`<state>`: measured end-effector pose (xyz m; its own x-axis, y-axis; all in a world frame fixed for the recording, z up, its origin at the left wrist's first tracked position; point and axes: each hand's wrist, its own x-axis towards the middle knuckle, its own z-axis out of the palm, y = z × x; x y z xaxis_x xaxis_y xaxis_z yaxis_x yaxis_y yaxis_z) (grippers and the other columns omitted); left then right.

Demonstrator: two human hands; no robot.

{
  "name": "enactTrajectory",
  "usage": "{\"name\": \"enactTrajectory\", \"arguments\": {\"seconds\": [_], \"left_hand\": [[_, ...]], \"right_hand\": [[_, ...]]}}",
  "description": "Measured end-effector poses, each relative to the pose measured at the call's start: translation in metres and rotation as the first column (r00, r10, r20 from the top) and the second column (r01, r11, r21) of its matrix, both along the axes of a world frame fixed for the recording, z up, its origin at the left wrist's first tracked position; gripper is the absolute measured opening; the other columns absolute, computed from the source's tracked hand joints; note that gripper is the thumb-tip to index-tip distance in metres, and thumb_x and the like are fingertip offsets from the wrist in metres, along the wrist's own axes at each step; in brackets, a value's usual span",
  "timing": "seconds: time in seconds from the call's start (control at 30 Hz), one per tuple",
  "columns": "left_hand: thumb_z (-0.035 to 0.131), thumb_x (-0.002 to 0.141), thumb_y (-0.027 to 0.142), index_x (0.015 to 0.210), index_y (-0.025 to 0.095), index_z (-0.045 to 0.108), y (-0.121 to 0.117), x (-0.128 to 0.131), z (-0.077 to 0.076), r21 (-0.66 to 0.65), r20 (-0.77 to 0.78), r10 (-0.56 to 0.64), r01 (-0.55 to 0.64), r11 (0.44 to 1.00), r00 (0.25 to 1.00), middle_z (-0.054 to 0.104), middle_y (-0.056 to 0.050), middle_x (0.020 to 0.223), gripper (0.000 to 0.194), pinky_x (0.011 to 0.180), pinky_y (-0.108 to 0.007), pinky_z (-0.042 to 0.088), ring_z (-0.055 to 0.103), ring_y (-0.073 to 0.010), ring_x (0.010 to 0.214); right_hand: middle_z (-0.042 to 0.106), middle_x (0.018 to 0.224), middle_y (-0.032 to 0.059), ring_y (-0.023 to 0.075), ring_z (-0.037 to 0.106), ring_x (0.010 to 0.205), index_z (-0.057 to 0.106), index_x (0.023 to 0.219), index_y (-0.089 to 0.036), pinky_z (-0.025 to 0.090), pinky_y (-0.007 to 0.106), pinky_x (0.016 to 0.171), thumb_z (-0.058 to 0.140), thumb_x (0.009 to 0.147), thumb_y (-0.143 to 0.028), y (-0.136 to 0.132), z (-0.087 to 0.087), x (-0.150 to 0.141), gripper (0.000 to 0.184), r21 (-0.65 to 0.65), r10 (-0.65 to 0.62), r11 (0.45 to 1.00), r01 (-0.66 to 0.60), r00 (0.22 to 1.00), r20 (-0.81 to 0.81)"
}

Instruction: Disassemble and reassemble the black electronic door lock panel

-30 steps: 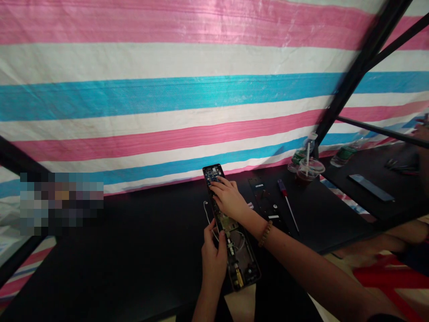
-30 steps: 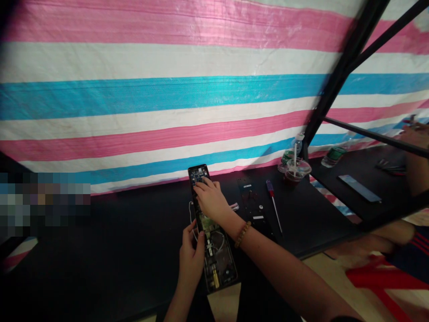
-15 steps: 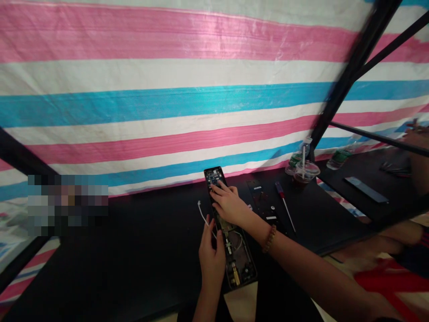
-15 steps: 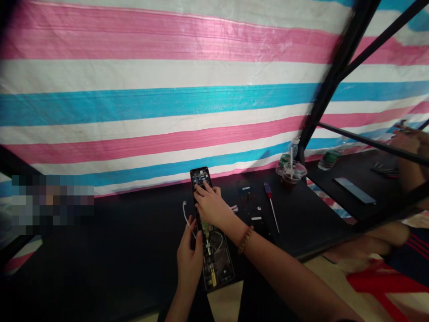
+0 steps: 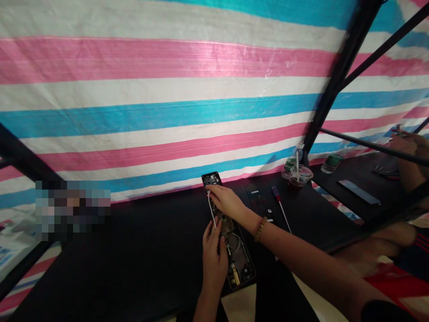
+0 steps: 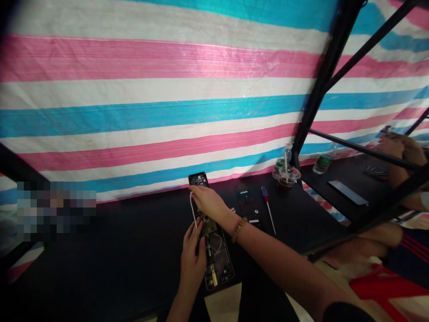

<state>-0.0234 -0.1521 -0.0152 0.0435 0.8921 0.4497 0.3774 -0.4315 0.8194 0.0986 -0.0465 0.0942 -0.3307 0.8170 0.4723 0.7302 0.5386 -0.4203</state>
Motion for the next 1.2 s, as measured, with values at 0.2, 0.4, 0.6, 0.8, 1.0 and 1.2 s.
{"name": "enactTrajectory", "arguments": {"seconds": [0.2, 0.4, 0.6, 0.8, 1.0, 1.2], "left_hand": [[0.052, 0.094, 0.033, 0.152, 0.024, 0.034, -0.001, 0.002, 0.000, -0.084, 0.069, 0.062, -0.056, 0.995, 0.996, 0.035, -0.012, 0.159, 0.061, 0.117, -0.048, 0.033, 0.035, -0.0265, 0.145], [0.046, 0.096, 0.042, 0.154, 0.017, 0.028, 0.002, 0.000, 0.000, -0.313, 0.139, 0.028, 0.017, 0.950, 0.990, 0.052, -0.015, 0.146, 0.066, 0.109, -0.041, 0.043, 0.053, -0.0248, 0.132], [0.049, 0.094, 0.041, 0.150, 0.019, 0.039, 0.004, 0.000, -0.002, -0.294, 0.157, 0.057, -0.008, 0.956, 0.986, 0.049, -0.013, 0.150, 0.061, 0.112, -0.039, 0.040, 0.050, -0.0248, 0.135], [0.045, 0.096, 0.039, 0.148, 0.020, 0.043, 0.004, 0.000, -0.001, -0.262, 0.164, 0.034, 0.010, 0.965, 0.986, 0.048, -0.010, 0.151, 0.055, 0.116, -0.039, 0.035, 0.045, -0.0230, 0.139], [0.043, 0.097, 0.039, 0.148, 0.019, 0.043, 0.004, -0.002, 0.000, -0.280, 0.162, 0.035, 0.011, 0.960, 0.986, 0.049, -0.010, 0.150, 0.055, 0.116, -0.040, 0.035, 0.046, -0.0241, 0.139], [0.045, 0.096, 0.038, 0.140, 0.019, 0.054, 0.004, -0.003, 0.000, -0.260, 0.168, 0.026, 0.019, 0.965, 0.985, 0.057, -0.010, 0.143, 0.048, 0.114, -0.041, 0.039, 0.054, -0.0249, 0.132]], "right_hand": [[0.072, 0.104, 0.0093, 0.0165, 0.066, 0.095, 0.067, 0.114, -0.016, 0.046, 0.026, 0.086, 0.048, 0.099, -0.016, 0.031, 0.001, 0.003, 0.024, -0.005, -0.035, 0.999, 0.037, 0.979, 0.203], [0.071, 0.098, 0.0090, 0.0184, 0.064, 0.092, 0.074, 0.093, -0.016, 0.045, 0.027, 0.085, 0.056, 0.094, -0.018, 0.050, -0.003, -0.006, 0.018, 0.005, -0.025, 1.000, 0.025, 0.956, 0.293], [0.070, 0.097, 0.0124, 0.0228, 0.061, 0.096, 0.074, 0.091, -0.013, 0.044, 0.033, 0.090, 0.055, 0.092, -0.014, 0.048, -0.003, -0.013, 0.019, 0.019, -0.078, 0.997, 0.077, 0.920, 0.383], [0.069, 0.099, 0.0142, 0.0252, 0.060, 0.098, 0.073, 0.095, -0.012, 0.043, 0.036, 0.090, 0.054, 0.091, -0.011, 0.042, 0.001, -0.016, 0.020, 0.027, -0.073, 0.997, 0.068, 0.889, 0.451], [0.069, 0.100, 0.0150, 0.0249, 0.060, 0.099, 0.074, 0.092, -0.011, 0.042, 0.035, 0.090, 0.055, 0.089, -0.008, 0.040, 0.004, -0.019, 0.020, 0.021, -0.061, 0.998, 0.057, 0.883, 0.466], [0.071, 0.097, 0.0133, 0.0222, 0.064, 0.091, 0.075, 0.093, -0.014, 0.046, 0.031, 0.082, 0.054, 0.090, -0.013, 0.048, -0.001, -0.016, 0.021, -0.031, -0.108, 0.991, 0.132, 0.904, 0.414]]}}
